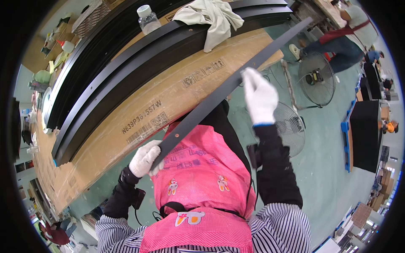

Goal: The worker is cleaning and inspecting long black metal frame components using a white cloth in a furniture manufacturing workshop.

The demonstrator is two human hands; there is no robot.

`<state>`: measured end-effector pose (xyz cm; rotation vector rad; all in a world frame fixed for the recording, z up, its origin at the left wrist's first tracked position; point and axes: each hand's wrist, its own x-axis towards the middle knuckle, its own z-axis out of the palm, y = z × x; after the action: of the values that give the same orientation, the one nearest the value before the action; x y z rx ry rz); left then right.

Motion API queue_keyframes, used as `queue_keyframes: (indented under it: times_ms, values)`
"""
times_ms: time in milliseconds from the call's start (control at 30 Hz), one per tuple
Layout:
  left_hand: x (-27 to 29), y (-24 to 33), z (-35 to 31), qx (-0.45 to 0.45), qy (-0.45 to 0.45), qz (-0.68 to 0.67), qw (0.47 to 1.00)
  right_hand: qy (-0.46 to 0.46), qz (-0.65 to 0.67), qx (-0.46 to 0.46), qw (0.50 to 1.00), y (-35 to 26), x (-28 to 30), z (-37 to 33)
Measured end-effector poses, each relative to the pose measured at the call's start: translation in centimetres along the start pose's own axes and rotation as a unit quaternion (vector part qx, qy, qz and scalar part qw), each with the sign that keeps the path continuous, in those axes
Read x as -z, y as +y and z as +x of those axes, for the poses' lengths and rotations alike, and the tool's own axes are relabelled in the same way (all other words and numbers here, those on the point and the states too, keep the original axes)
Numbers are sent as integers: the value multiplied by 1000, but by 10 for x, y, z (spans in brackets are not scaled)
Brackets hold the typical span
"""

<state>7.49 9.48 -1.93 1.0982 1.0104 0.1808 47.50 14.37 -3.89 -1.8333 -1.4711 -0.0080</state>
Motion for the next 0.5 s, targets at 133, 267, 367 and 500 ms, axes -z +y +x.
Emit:
queue_keyframes:
  times_ms: [133,267,367,500]
  values:
    - [38,-34,-10,37,44,-26,998,-27,69,-55,996,-48,-21,-31]
    - [43,-38,-28,50,94,-61,992,-29,98,-95,990,-41,-34,-4]
    - [47,-21,-40,73,161,-51,983,-114,62,81,988,-60,-42,22]
    - [68,2,-35,59,218,-7,974,-258,32,197,945,-95,-53,68]
